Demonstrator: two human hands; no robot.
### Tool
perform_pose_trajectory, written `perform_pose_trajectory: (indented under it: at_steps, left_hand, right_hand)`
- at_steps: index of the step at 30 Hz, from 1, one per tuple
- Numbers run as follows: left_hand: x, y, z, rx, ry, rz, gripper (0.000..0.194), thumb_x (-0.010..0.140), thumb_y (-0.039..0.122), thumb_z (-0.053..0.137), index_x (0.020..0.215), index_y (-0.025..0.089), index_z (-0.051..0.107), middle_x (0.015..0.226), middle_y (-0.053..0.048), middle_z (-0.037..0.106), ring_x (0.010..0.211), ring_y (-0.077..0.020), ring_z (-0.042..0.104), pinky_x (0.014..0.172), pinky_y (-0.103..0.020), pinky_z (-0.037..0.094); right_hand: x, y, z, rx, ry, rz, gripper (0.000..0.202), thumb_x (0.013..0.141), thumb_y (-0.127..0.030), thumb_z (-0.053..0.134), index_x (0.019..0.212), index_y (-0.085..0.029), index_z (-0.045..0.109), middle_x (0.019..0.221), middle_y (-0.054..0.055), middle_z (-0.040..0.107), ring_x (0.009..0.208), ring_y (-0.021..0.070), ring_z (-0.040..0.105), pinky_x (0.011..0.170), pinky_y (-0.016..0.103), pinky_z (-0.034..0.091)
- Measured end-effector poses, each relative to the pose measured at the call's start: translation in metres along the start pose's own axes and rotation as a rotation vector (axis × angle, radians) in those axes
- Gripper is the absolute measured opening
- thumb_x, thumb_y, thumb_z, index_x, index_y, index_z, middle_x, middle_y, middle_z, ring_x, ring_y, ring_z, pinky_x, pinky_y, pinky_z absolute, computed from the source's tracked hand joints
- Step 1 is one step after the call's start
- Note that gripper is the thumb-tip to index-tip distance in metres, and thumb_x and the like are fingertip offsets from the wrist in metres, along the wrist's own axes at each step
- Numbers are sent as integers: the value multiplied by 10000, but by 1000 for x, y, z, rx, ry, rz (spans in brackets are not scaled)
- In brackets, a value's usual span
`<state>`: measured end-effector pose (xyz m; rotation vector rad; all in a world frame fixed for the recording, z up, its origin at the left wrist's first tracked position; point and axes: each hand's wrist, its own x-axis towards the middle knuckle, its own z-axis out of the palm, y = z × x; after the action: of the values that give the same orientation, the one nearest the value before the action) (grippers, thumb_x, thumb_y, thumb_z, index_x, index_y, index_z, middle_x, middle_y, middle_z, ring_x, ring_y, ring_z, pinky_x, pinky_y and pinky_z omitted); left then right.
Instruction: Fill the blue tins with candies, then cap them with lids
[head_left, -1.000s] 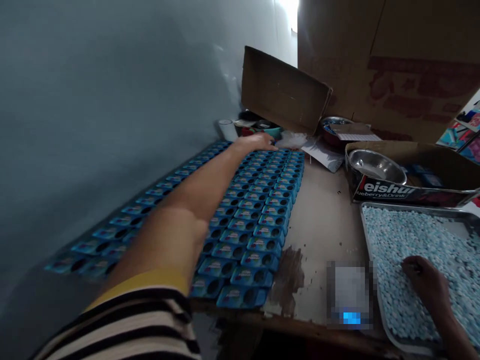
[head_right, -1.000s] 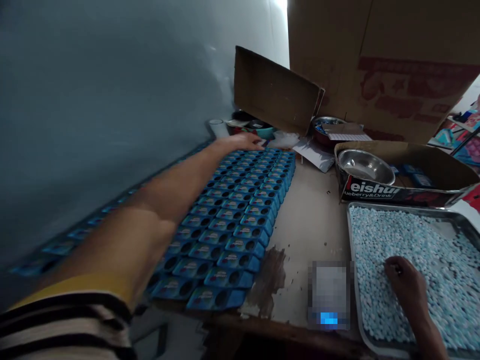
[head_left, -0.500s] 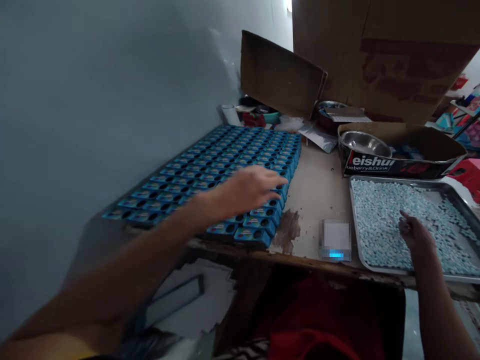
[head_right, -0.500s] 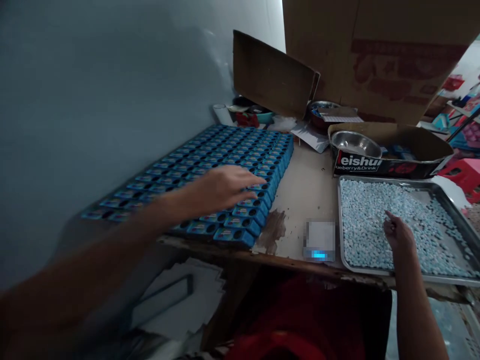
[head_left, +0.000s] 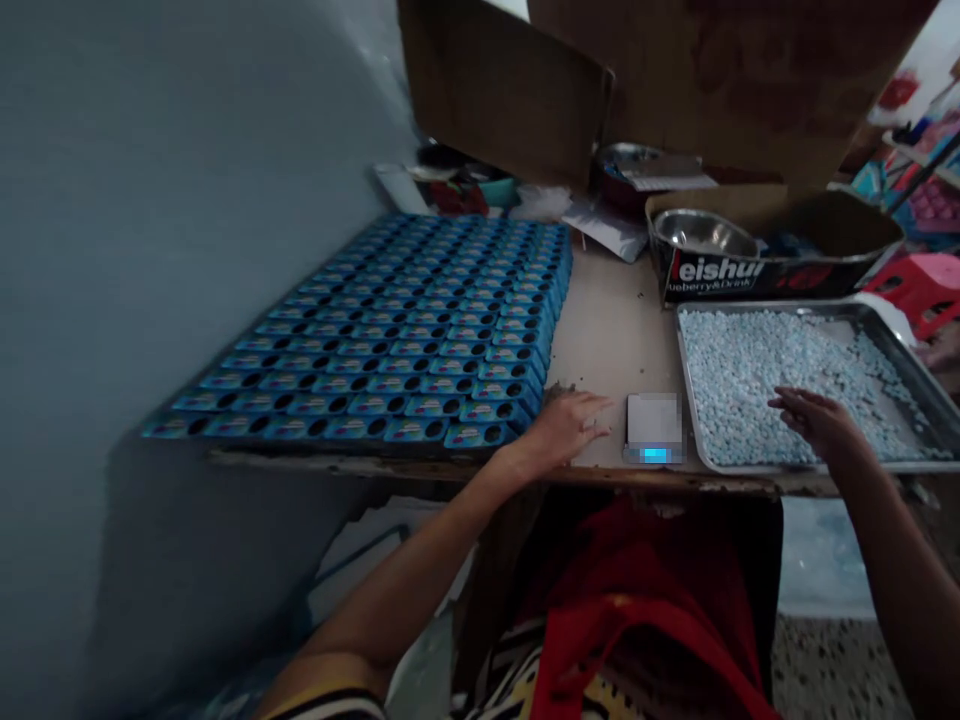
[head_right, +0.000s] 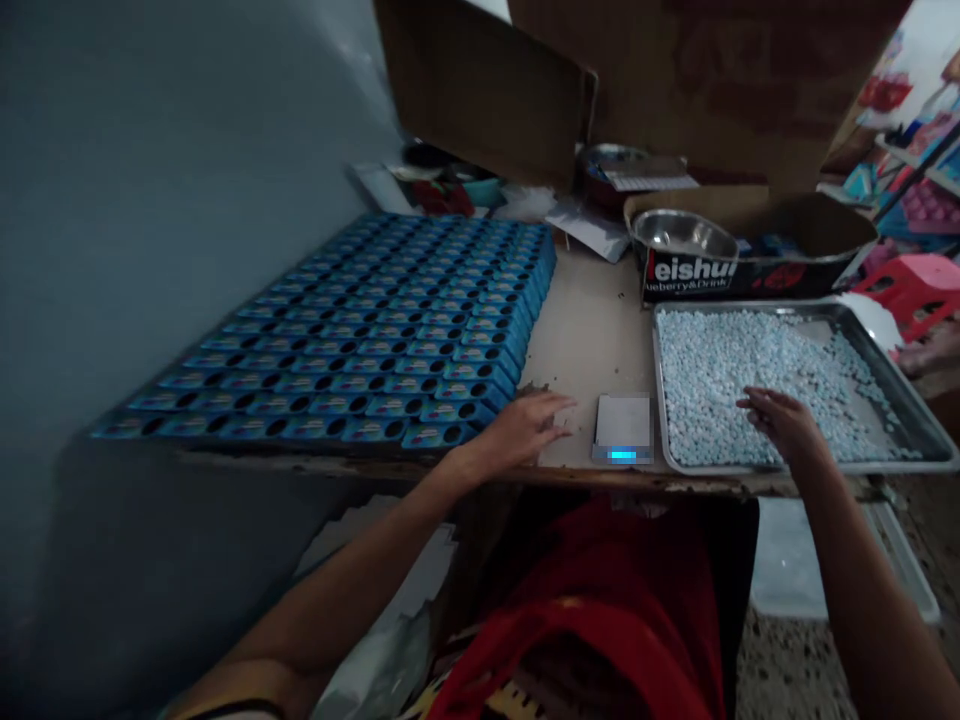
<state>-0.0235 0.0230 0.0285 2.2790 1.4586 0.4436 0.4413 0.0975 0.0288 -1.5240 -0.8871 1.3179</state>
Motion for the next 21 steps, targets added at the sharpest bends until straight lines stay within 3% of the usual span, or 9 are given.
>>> perform_pose_trajectory:
  at_steps: [2,6,8,11,14,16,17,19,21]
  left_hand:
    - [1,-3,3,-71,26,-48,490,977,323,788,1465,328,740,1494,-83,768,1399,-278,731,1237,-457,572]
    - [11,8,13,-225,152,-136,519,964,335,807,1475,353,718,1377,-41,826,1224,-269,810,1101,-432,647]
    - [24,20,17,-274,252,-173,509,965,325,812,1465,334,717,1329,-44,841,1137,-271,828,1025,-420,664]
    - [59,36,21,-344,400,-149,545,920,251,845,1446,295,711,1314,-70,832,1185,-278,804,1063,-422,640]
    - [116,44,16,-379,569,-107,560,867,207,868,1404,245,714,1285,-108,804,1217,-296,772,1104,-457,614]
    - [167,47,6,-368,703,-79,497,859,200,858,1337,240,730,1240,-107,792,1184,-297,760,1084,-461,613]
    - [196,50,-2,-362,756,-49,450,859,185,843,1294,240,738,1215,-100,790,1165,-290,755,1070,-450,611]
    - [261,59,-17,-352,786,50,347,855,129,802,1184,228,756,1154,-82,791,1103,-264,751,1038,-410,606]
    - [331,76,-33,-300,688,161,233,856,79,754,1048,211,771,1075,-71,798,1027,-246,745,1010,-388,590]
  right_hand:
    - [-6,-1,-1,-79,-13,39,363,827,-409,970,910,-112,780,729,61,724,552,68,541,441,143,395]
    - [-10,-6,10,-39,-4,140,298,945,-368,872,857,-134,711,578,-29,550,470,45,420,404,136,265]
    - [-9,-10,15,78,-9,168,252,949,-321,843,861,-159,672,630,-20,579,500,52,461,430,128,323]
    - [-7,-9,18,139,-32,138,246,895,-326,847,860,-180,652,744,22,663,594,81,559,519,150,443]
    - [-4,-1,14,-173,-5,-113,272,898,-447,812,905,-187,732,805,43,702,677,137,616,654,247,544]
    - [-4,5,10,-551,0,-383,300,918,-491,791,1001,-204,814,977,99,772,915,240,718,904,409,615]
    - [-6,7,7,-742,-10,-501,324,914,-492,807,1083,-218,844,1146,137,791,1114,314,728,1054,509,585]
    - [-12,10,2,-1035,-73,-647,525,867,-489,892,1329,-248,828,1535,189,680,1494,435,564,1259,645,434]
    - [-20,11,-1,-1183,-191,-656,887,777,-544,987,1569,-271,697,1755,209,481,1659,479,375,1322,687,351]
